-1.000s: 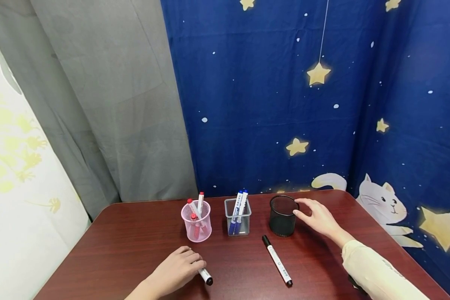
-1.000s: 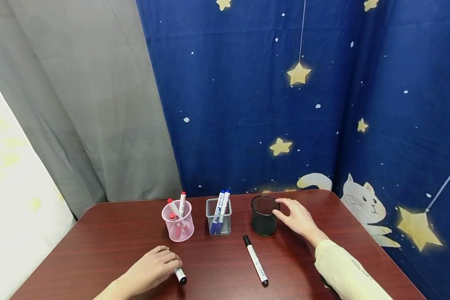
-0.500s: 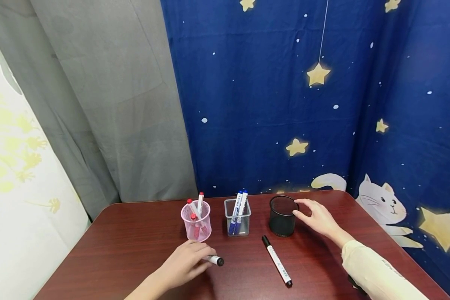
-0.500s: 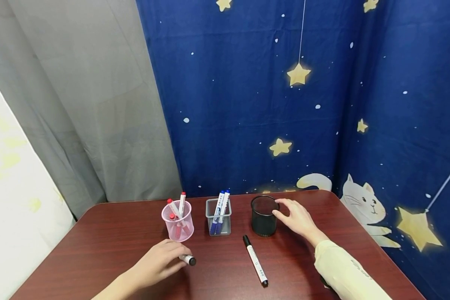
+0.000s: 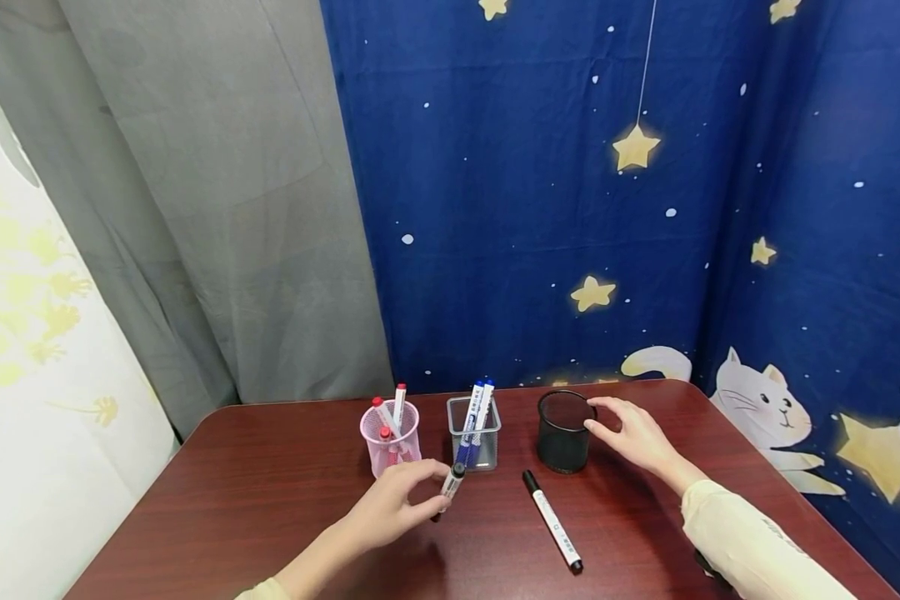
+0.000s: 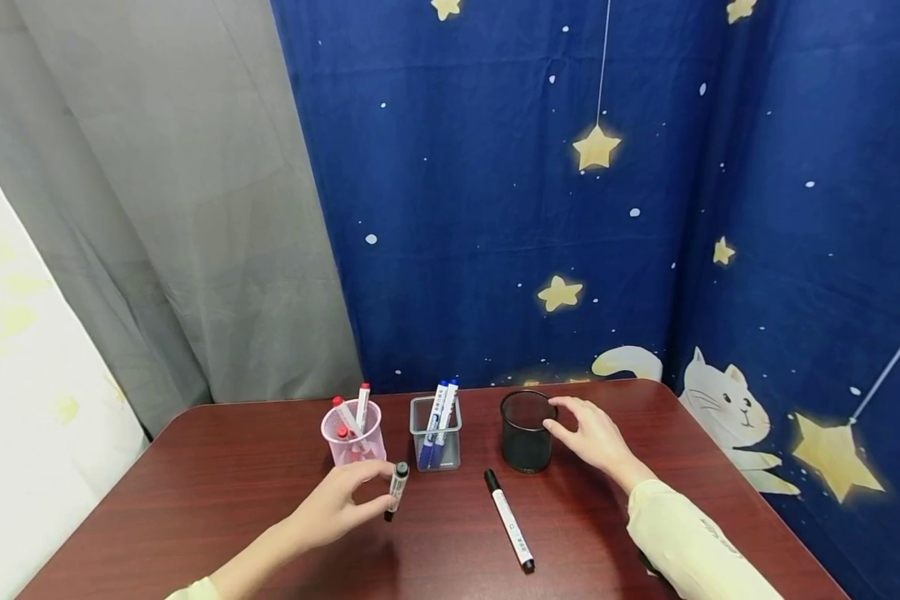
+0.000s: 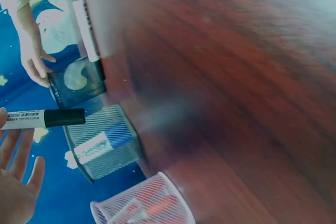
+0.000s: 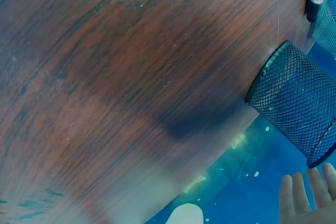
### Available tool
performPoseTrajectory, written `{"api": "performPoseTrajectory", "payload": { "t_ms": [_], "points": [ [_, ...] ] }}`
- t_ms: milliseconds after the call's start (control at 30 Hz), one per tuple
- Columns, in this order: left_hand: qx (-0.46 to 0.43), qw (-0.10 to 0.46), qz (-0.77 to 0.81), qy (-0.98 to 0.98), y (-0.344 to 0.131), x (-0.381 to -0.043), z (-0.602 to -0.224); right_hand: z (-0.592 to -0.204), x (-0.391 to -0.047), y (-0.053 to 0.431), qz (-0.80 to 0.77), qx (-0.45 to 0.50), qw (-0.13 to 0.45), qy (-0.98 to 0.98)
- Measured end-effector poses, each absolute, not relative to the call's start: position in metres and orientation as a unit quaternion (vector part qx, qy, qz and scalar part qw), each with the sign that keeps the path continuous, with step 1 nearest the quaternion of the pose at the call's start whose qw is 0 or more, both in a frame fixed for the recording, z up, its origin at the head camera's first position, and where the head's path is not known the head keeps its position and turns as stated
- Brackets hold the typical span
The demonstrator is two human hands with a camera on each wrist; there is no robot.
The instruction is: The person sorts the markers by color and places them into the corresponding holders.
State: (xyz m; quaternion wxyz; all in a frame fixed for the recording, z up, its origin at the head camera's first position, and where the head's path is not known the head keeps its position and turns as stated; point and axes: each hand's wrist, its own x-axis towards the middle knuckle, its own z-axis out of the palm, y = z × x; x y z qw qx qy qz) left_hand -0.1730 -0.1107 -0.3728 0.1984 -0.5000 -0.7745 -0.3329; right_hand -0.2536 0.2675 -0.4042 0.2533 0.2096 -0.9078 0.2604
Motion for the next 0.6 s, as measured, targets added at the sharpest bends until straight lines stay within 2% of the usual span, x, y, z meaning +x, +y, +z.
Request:
{"api": "performPoseTrajectory", "payload": {
  "t_ms": [267,433,600],
  "points": [
    [-0.469,0.166,-0.377,-0.781,-0.098,-0.180,-0.362,-0.403,-0.254,0.267,0.264,0.208,0.253,-0.907],
    [-0.435,0.120,-0.415,-0.790,-0.086,-0.174,-0.336,-0.403,-0.253,0.266,0.267,0.208,0.252,-0.907],
    [-0.400,0.111,-0.424,-0.805,-0.077,-0.174,-0.316,-0.404,-0.253,0.267,0.268,0.207,0.251,-0.907]
  ]
}}
